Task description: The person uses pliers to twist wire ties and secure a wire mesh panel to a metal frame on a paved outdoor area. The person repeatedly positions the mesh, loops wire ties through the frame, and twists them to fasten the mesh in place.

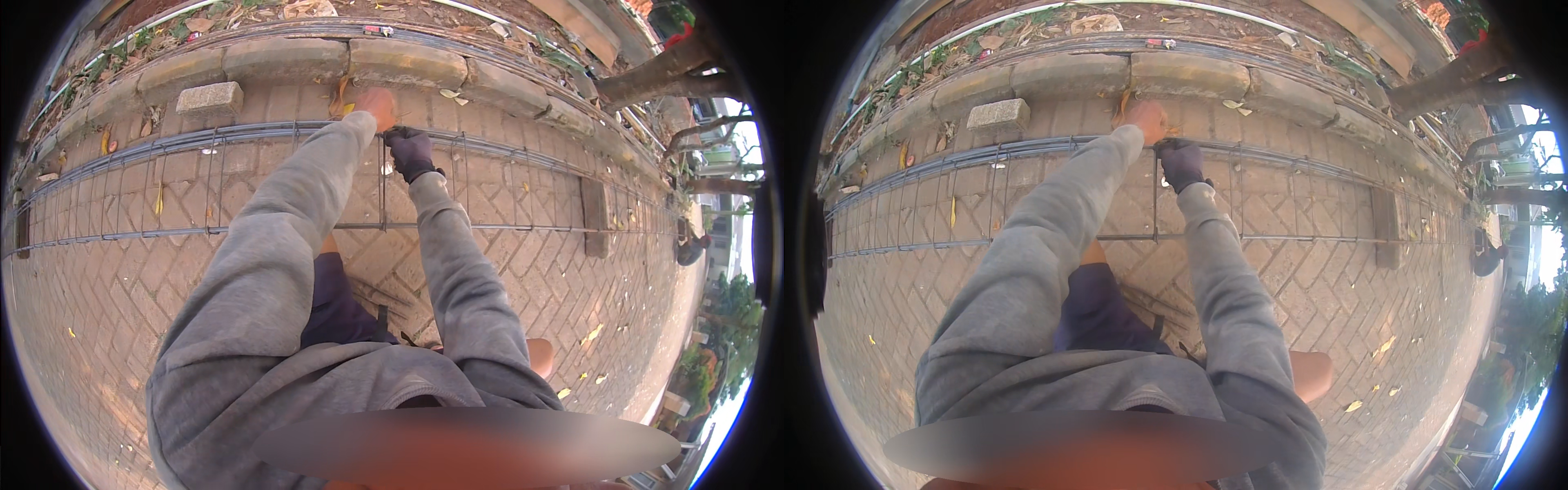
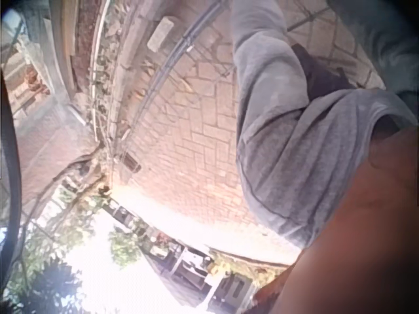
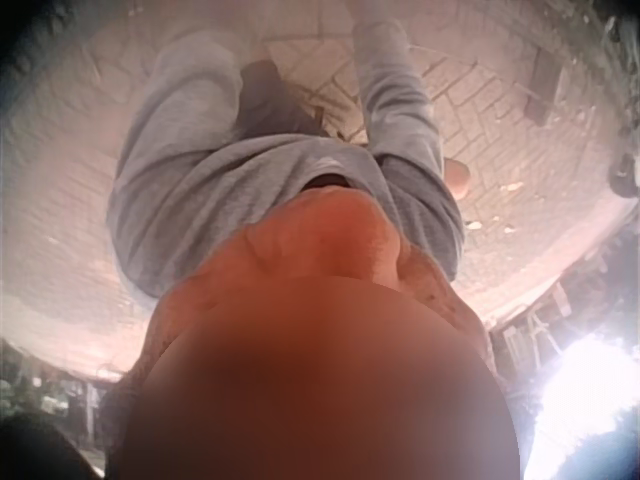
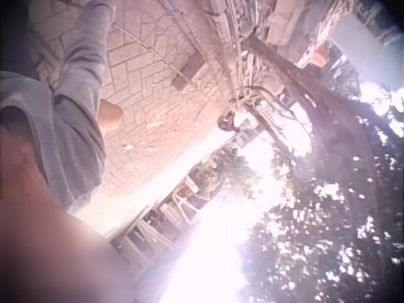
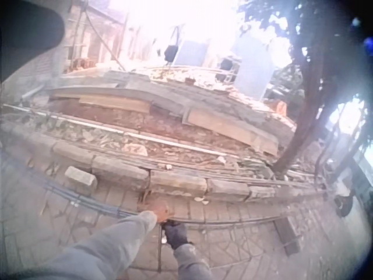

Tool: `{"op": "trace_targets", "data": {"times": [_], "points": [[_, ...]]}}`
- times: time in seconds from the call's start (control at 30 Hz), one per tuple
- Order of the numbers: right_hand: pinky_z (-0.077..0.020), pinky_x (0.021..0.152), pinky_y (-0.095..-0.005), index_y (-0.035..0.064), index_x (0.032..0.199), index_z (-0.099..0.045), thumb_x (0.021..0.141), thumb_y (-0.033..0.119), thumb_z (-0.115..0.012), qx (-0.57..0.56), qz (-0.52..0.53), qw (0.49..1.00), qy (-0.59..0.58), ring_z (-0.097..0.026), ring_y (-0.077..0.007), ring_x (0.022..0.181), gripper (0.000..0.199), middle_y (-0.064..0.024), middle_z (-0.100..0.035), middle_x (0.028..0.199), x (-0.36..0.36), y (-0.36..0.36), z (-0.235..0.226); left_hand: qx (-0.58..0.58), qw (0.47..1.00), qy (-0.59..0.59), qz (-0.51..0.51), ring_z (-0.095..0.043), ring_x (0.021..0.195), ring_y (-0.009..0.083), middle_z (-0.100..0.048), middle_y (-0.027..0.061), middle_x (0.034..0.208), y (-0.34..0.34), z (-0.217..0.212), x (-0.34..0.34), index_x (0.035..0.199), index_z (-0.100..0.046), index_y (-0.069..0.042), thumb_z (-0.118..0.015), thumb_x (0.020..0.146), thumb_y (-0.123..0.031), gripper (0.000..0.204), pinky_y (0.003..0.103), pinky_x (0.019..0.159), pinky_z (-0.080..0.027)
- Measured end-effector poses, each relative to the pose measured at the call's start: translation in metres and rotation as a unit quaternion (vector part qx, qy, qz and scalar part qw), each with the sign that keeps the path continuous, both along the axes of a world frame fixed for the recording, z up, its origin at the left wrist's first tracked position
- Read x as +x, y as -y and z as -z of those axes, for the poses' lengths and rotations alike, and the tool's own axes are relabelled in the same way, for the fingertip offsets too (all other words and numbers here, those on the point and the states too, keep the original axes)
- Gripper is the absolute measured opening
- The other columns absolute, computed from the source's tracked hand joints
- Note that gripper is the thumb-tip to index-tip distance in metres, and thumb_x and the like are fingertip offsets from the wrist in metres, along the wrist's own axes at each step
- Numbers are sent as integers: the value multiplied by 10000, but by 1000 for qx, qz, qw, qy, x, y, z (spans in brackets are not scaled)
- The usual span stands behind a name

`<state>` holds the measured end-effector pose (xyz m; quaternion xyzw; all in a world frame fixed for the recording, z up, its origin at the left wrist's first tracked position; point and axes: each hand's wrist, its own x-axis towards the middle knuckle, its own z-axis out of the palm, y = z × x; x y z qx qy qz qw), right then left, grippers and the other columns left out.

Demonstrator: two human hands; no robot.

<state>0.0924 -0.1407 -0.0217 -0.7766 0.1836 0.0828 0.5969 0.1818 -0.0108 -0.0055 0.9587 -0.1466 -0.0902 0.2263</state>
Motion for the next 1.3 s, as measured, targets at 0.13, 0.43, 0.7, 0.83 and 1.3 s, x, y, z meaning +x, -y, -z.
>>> {"op": "trace_targets", "data": {"times": [0.13,0.43,0.7,0.83,1.3], "points": [[-402,452,-318,36,847,-745,883,222,-768,-34,1,999,37,-507,-107,489,191,-3,-600,617,12,1,13,-99,993,-9,-64,-727,976,361,-766,172,1001,2,5,10,966,-816,-130,-784,736,-122,232,425,874,-573],[-522,665,-377,40,888,-796,861,286,-747,-80,-29,996,8,-682,-190,678,252,-107,-746,739,11,8,9,-25,995,-65,75,-698,1073,415,-726,262,1106,6,16,12,1020,-784,-9,-625,820,-265,362,473,951,-547],[-511,613,-414,42,864,-759,826,169,-719,-150,-102,981,69,-683,-240,649,139,-118,-721,735,29,23,34,9,994,-107,24,-591,1268,421,-671,257,1282,9,16,-3,1207,-733,-14,-498,913,-513,625,474,1071,-466],[-542,631,-420,49,858,-752,847,217,-687,-228,-209,947,81,-709,-271,677,181,-135,-724,756,35,30,28,0,999,-27,-45,-604,1272,396,-662,252,1311,7,-11,-25,1201,-737,-26,-564,902,-464,558,468,1048,-490],[-457,469,-347,8,741,-701,782,324,-852,-53,-112,992,-8,-582,-165,493,353,-67,-634,609,22,13,-30,-584,645,-347,-350,-719,943,314,-722,137,1013,8,49,-60,1039,-714,-55,-552,897,-264,299,575,760,-538]]}}
